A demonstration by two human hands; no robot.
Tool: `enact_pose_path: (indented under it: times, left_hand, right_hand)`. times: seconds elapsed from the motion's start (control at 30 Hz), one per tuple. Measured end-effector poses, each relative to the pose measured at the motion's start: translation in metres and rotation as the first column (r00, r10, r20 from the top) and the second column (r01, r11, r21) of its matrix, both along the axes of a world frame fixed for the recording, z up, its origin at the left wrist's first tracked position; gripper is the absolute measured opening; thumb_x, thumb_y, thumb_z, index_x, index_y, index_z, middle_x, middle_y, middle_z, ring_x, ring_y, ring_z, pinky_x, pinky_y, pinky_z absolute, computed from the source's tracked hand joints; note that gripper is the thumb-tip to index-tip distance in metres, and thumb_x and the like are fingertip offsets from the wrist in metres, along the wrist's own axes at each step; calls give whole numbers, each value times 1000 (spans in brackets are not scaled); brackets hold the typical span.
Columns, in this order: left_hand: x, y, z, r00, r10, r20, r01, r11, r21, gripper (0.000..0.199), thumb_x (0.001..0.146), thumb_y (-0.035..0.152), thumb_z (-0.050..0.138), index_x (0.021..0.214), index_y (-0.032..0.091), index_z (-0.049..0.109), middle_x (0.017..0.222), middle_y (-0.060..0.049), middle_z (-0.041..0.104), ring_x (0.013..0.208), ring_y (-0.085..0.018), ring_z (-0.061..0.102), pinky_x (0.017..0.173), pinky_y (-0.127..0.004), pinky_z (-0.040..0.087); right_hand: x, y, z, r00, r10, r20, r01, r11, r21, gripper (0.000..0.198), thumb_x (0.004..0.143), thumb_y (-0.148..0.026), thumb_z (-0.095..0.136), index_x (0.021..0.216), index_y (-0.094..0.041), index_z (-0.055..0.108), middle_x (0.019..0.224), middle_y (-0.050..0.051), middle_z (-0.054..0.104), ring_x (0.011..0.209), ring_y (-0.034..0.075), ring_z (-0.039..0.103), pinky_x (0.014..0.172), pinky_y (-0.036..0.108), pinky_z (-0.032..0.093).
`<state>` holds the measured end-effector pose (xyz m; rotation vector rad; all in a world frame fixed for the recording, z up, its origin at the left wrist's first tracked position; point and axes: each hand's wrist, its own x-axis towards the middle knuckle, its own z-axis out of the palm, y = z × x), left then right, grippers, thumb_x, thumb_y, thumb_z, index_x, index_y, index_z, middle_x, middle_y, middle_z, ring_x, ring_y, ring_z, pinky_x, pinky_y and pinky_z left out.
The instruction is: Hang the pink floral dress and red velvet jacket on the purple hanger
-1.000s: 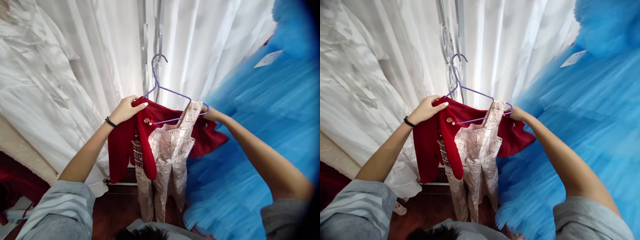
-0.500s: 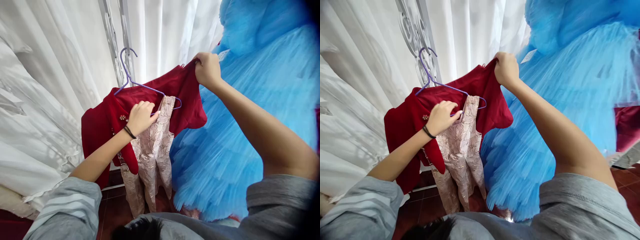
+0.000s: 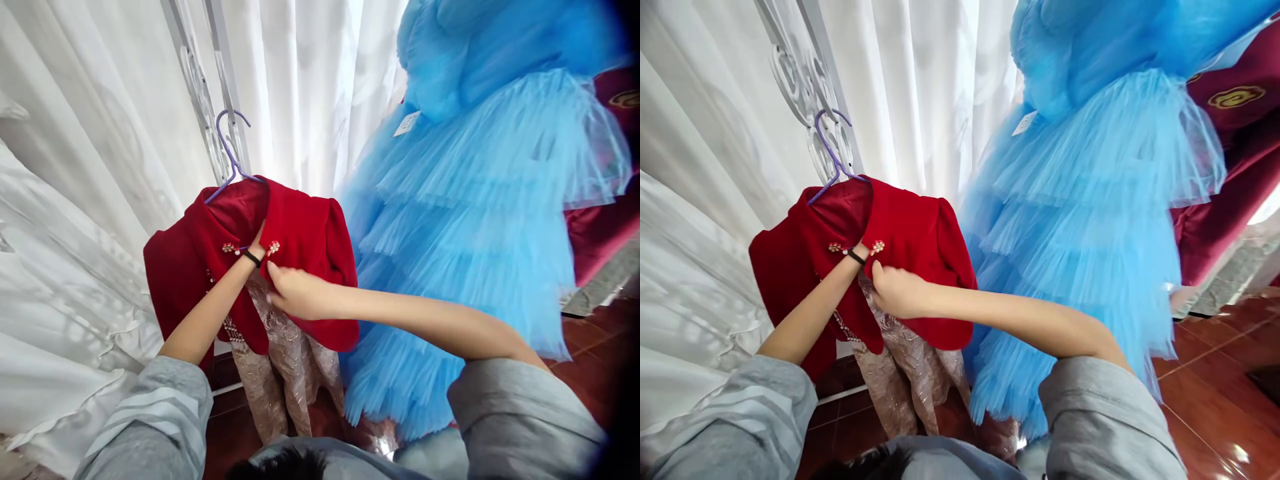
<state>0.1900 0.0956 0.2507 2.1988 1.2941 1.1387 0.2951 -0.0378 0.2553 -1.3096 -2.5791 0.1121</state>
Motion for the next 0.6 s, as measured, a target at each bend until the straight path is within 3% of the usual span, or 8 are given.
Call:
enact_pose_path:
  times: [0.1,0.17,0.23,0.3,0.37,0.47,0.53,0.6]
  left_hand:
    - [-19,-5,8,960,-65,272,87,994,-67,37,93,46,45,90,15,67,74,-4,68,73,-17,67,72,-32,56]
    - [-31,-17,7,884,-108,455,155,986,-68,40,91,50,44,90,15,64,76,-4,67,73,-16,66,71,-29,55]
    - [-37,-31,1,893,-137,428,159,987,-17,41,89,55,48,90,17,62,80,-5,67,77,-17,66,73,-29,53]
    - [-36,-44,-6,970,-90,227,79,995,56,33,85,52,59,86,18,60,84,-5,67,80,-19,64,76,-30,51]
    - [-31,-52,-7,998,21,60,-28,992,123,23,83,38,64,75,20,53,78,-4,65,76,-19,61,76,-31,49]
    - [-27,-56,15,988,30,150,-48,992,121,29,89,25,52,62,21,42,62,0,54,61,-15,52,66,-27,44]
    - [-28,-54,40,942,-54,330,20,994,106,30,91,21,47,62,20,43,61,1,52,58,-12,49,62,-24,42]
    - [-31,-51,62,905,-77,419,48,996,80,28,91,19,46,63,19,44,62,1,52,58,-11,48,61,-22,40]
  right_hand:
    - [0,17,-41,987,114,112,-84,967,-242,45,89,-41,65,122,-11,66,105,17,73,89,27,71,67,31,51]
    - [21,29,-42,992,86,-97,-99,986,-137,32,94,-38,56,113,-18,70,102,10,75,90,23,71,74,30,52]
    - [52,45,-34,921,-33,-388,93,986,137,28,95,-29,51,113,-20,70,109,7,74,93,20,70,84,32,53]
    - [85,68,-28,783,-152,-604,411,854,318,33,89,-23,54,120,-19,66,121,10,69,102,22,66,93,37,51]
    - [113,94,-28,696,-258,-670,569,767,296,39,80,-21,60,118,-13,65,119,14,68,103,26,64,92,41,51]
    - [138,120,-31,707,-340,-620,515,848,122,27,74,-24,65,96,-9,70,87,8,71,83,26,65,78,36,52]
    - [144,126,-30,678,-251,-690,502,845,186,21,79,-29,60,88,-12,69,79,5,69,76,22,63,75,32,50]
    - [143,126,-30,633,-122,-765,550,766,333,23,85,-33,53,90,-15,67,82,6,69,77,20,62,79,33,49]
